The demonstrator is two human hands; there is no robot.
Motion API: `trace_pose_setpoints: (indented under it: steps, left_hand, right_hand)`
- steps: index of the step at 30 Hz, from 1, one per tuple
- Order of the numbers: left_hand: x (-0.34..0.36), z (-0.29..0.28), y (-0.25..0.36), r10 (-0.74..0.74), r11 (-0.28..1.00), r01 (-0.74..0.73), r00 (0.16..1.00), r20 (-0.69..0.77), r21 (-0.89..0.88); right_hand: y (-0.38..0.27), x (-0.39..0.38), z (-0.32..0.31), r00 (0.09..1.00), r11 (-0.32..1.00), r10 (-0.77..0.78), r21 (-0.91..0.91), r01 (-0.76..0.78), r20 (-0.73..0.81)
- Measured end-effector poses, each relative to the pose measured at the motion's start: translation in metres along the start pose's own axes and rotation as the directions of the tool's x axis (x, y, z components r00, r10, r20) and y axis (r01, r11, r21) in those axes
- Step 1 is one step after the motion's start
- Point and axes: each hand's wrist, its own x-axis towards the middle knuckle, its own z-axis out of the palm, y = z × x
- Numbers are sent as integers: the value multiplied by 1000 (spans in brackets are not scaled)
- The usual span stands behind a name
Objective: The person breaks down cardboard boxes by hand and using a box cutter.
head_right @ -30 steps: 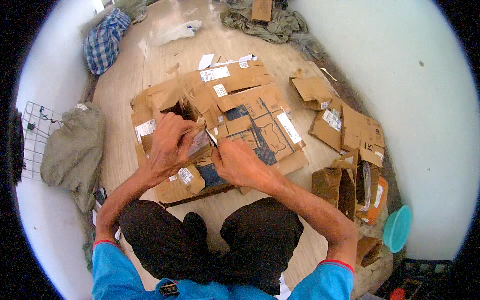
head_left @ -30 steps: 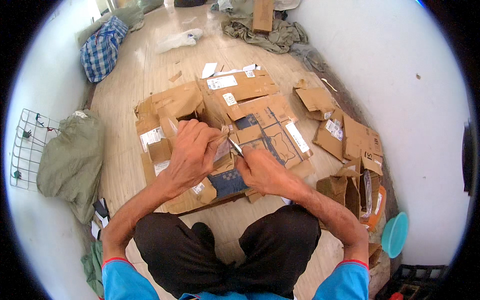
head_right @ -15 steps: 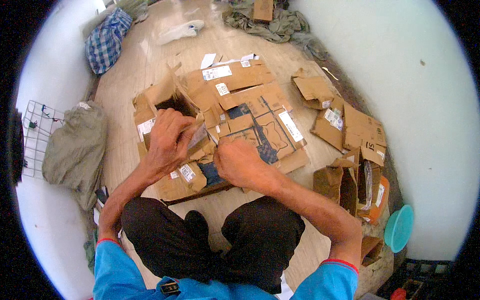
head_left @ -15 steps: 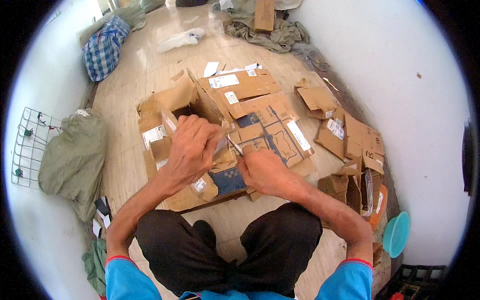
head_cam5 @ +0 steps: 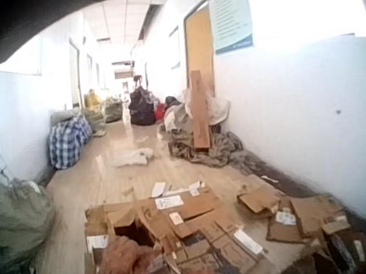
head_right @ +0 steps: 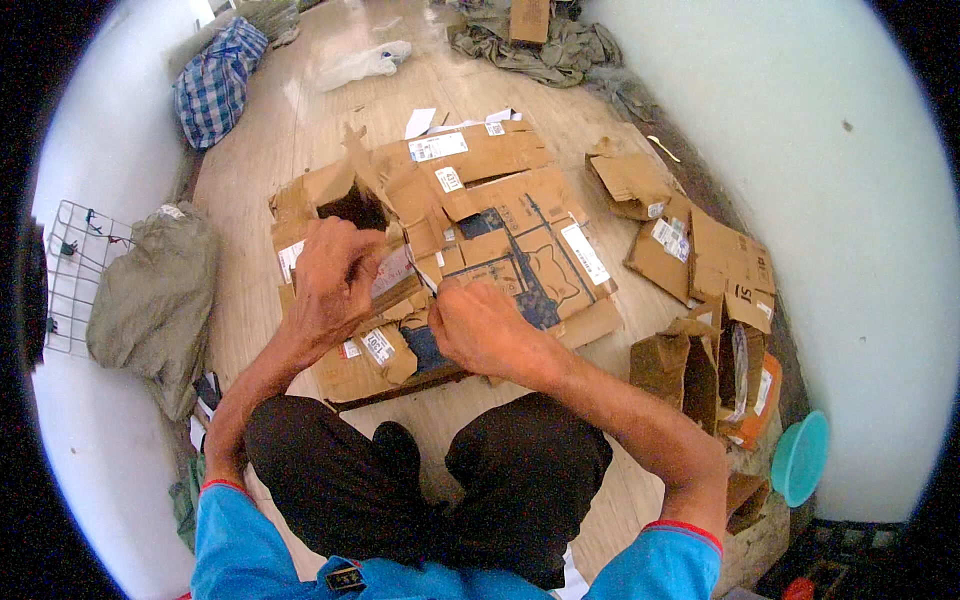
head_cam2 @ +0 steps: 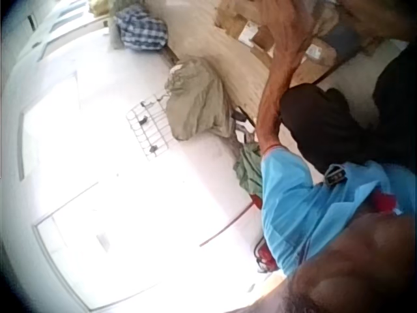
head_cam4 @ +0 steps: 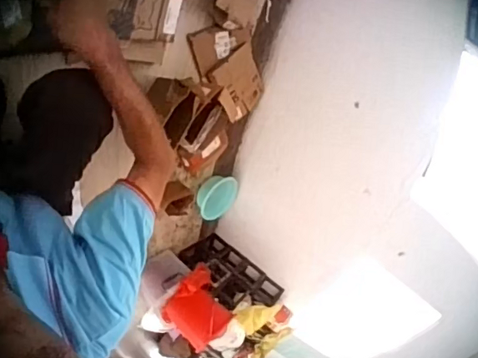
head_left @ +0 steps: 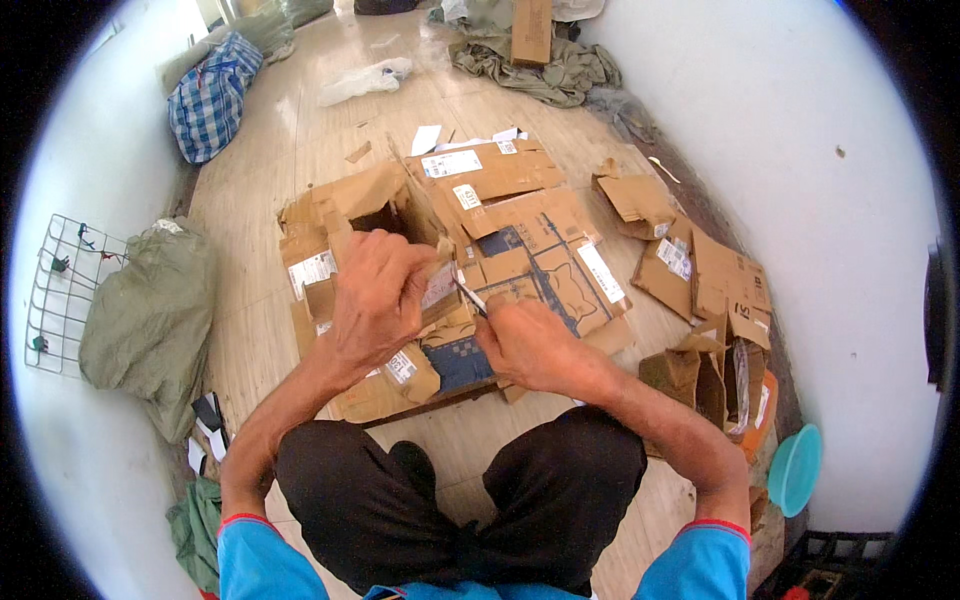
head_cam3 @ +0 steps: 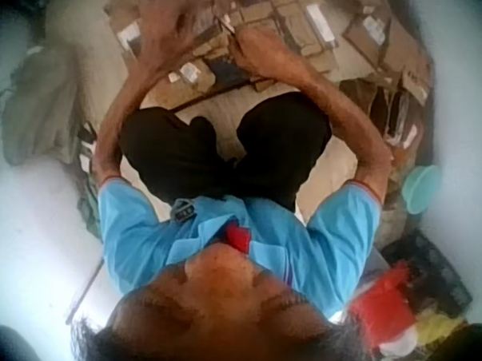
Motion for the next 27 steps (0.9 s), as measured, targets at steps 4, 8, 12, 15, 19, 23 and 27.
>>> trace_pose_setpoints:
  steps: [4, 8, 12, 15, 19, 23, 27]
  left_hand:
    - [-1, -1, -2, -39, 999, 38, 997, -64, -13]
    - [5, -5, -3, -28, 1000, 29, 998, -58, 10]
    - [4, -3, 4, -54, 993, 42, 993, -107, -108]
    - [13, -9, 6, 53, 997, -59, 991, -123, -45]
    - [4, -12, 0, -21, 1000, 20, 994, -108, -17]
    - [8, -22, -15, -55, 997, 64, 986, -159, 49]
    - [12, -26, -19, -49, 998, 58, 976, -213, 34]
  right_hand:
    - [-3, -1, -1, 999, 999, 34, 27, -35, 17]
    - [-1, -4, 0, 1000, 999, 28, 23, -29, 11]
    - [7, 3, 5, 999, 1000, -2, -8, 2, 47]
    - [10, 7, 10, 999, 1000, -3, -29, 4, 43]
    - [8, 7, 12, 1000, 1000, 7, -18, -7, -6]
    - [7, -1, 0, 998, 989, 21, 144, -13, -55]
    - [1, -13, -16, 973, 937, 79, 349, 2, -216]
